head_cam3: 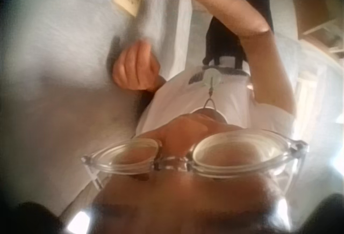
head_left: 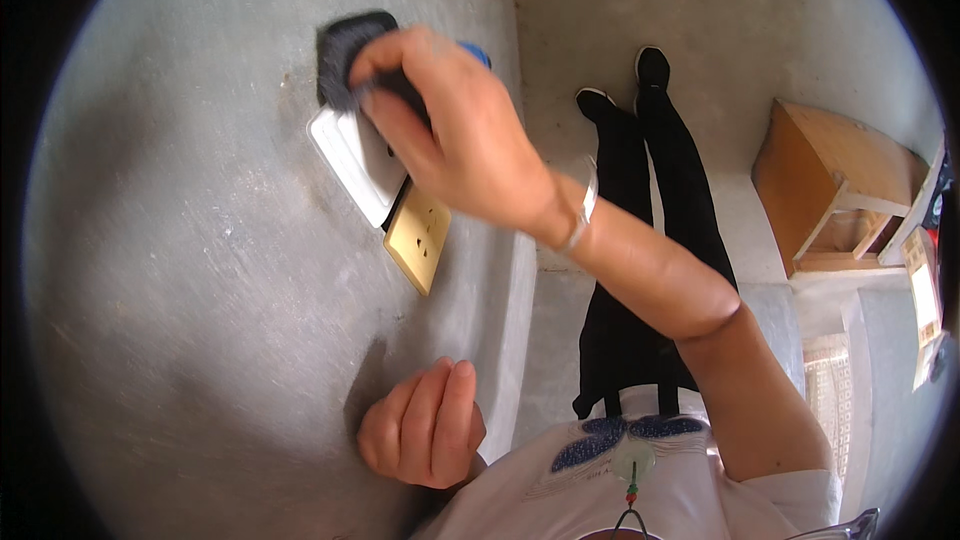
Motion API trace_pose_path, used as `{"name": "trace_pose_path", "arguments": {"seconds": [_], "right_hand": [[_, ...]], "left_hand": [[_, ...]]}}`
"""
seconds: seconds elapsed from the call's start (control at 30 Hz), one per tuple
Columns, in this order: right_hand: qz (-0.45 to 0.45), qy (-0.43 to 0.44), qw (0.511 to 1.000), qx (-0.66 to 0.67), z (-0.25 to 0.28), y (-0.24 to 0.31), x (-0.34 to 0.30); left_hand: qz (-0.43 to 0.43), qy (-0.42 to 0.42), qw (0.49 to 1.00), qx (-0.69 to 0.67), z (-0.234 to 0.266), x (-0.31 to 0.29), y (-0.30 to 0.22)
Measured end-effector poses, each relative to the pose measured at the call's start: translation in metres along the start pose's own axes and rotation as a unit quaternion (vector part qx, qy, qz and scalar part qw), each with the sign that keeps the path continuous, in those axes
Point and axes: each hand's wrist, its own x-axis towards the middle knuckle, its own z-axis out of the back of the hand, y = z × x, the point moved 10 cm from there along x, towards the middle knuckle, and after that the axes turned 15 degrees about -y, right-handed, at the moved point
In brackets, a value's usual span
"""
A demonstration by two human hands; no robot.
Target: The person wipes a light switch plate and the surrounding wall with a blue cloth, handling two separate switch areas on the same wall.
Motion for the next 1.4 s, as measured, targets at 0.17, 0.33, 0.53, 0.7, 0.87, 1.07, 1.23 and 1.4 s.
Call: {"name": "trace_pose_path", "arguments": {"seconds": [0.17,0.33,0.53,0.7,0.87,1.07,1.23,1.4], "right_hand": [[-0.086,0.002,0.996,0.007,0.005,-0.019,-0.033],[-0.130,0.045,0.990,0.011,0.007,-0.021,-0.069],[-0.098,0.003,0.995,0.013,0.006,-0.027,-0.026],[-0.162,0.091,0.982,-0.042,0.013,-0.039,-0.092],[-0.310,0.064,0.939,-0.131,0.047,-0.091,-0.098],[-0.221,0.034,0.974,0.042,0.010,-0.016,-0.087],[-0.257,-0.024,0.966,0.016,0.004,-0.059,-0.060],[-0.166,-0.011,0.985,0.038,-0.006,-0.046,-0.010]], "left_hand": [[0.050,0.018,0.998,0.011,-0.002,-0.001,0.002],[0.035,0.027,0.999,0.026,-0.004,-0.004,0.002],[0.026,0.037,0.999,0.024,-0.004,0.001,0.000],[0.030,0.034,0.999,0.031,-0.003,-0.004,0.000],[0.028,0.040,0.998,0.036,-0.004,-0.005,0.001],[0.033,0.029,0.999,0.024,-0.004,-0.006,0.002],[0.015,0.035,0.999,0.014,-0.003,-0.003,0.001],[0.018,0.042,0.999,0.026,-0.004,-0.001,0.001]]}}
